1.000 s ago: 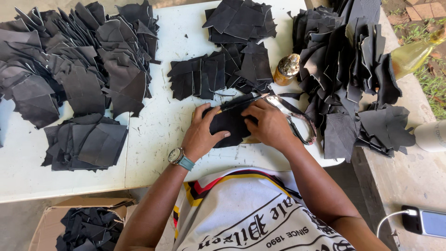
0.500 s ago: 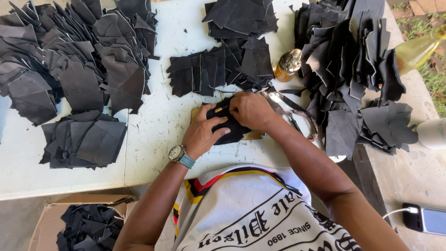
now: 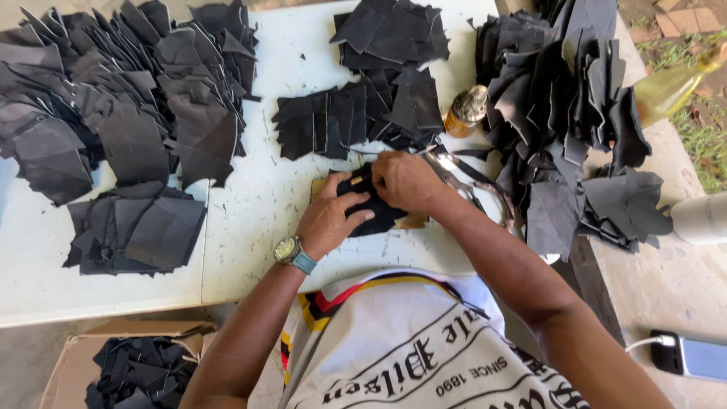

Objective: The person aligns two black material pieces on a white table, marks them with a pencil, and cuts them with scissors. The person repeats this process for multiple pieces, stacking the cut pieces on the table.

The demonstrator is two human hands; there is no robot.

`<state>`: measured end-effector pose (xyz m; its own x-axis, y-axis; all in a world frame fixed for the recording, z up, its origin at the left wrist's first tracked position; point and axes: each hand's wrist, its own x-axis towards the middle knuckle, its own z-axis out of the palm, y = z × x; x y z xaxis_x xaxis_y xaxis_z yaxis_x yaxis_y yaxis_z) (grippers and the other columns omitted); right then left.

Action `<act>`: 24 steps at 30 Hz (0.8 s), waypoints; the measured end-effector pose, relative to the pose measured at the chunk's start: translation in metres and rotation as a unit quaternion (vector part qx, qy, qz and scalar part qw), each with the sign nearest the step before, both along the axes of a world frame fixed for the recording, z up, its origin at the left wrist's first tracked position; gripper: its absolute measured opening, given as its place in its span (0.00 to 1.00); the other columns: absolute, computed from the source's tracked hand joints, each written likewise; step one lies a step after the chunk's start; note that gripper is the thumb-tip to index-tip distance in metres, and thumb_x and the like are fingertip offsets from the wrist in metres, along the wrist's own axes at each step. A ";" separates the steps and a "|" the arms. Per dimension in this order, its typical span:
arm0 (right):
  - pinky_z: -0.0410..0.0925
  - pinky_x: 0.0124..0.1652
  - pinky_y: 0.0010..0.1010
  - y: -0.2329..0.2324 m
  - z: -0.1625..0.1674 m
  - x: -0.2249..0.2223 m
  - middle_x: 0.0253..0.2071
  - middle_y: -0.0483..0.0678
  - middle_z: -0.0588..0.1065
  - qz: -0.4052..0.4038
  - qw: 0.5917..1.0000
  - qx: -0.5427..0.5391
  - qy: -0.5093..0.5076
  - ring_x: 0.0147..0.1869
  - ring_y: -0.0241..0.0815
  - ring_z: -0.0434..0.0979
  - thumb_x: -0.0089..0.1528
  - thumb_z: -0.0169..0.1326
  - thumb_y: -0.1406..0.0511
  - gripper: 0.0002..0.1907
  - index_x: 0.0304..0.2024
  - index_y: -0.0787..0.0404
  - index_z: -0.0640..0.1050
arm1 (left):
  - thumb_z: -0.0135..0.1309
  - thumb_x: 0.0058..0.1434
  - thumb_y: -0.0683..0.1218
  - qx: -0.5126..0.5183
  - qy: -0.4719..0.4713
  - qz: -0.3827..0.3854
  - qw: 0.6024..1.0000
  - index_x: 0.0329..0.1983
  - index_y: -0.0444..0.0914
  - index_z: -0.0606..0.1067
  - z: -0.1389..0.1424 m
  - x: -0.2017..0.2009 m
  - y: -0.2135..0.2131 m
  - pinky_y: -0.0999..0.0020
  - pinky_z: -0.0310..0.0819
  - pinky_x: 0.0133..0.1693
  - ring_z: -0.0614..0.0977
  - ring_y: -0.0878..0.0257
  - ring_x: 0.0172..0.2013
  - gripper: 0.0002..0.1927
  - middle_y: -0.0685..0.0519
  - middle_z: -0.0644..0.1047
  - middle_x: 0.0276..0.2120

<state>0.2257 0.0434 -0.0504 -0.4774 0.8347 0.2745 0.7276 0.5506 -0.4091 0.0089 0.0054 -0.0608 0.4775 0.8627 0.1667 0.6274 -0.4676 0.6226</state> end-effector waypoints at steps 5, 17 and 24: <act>0.72 0.39 0.39 0.013 -0.009 0.006 0.33 0.53 0.77 -0.020 0.998 0.006 0.062 0.37 0.53 0.79 0.54 0.60 0.69 0.04 0.32 0.62 0.81 | 0.65 0.57 0.54 0.008 -0.015 0.003 1.000 0.49 0.42 0.83 0.002 0.000 0.001 0.58 0.73 0.55 0.76 0.48 0.58 0.19 0.45 0.67 0.64; 0.72 0.50 0.41 -0.050 0.016 0.018 0.48 0.57 0.75 0.068 0.997 0.027 0.018 0.50 0.58 0.77 0.55 0.64 0.63 0.20 0.48 0.63 0.81 | 0.64 0.57 0.54 -0.017 -0.002 0.012 1.000 0.49 0.43 0.83 0.003 0.000 -0.002 0.58 0.74 0.54 0.76 0.49 0.57 0.19 0.46 0.67 0.65; 0.72 0.47 0.39 -0.033 0.016 0.001 0.52 0.51 0.77 -0.070 0.992 0.074 0.069 0.48 0.54 0.79 0.60 0.56 0.69 0.18 0.53 0.59 0.81 | 0.70 0.52 0.51 0.013 -0.034 0.023 0.999 0.58 0.42 0.77 0.006 -0.001 -0.003 0.57 0.72 0.55 0.73 0.44 0.60 0.30 0.41 0.66 0.65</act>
<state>0.2271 0.0100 -0.0345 -0.3090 0.8354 0.4546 0.7435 0.5103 -0.4322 0.0083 0.0022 -0.0544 0.4243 0.8783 0.2204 0.6060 -0.4563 0.6515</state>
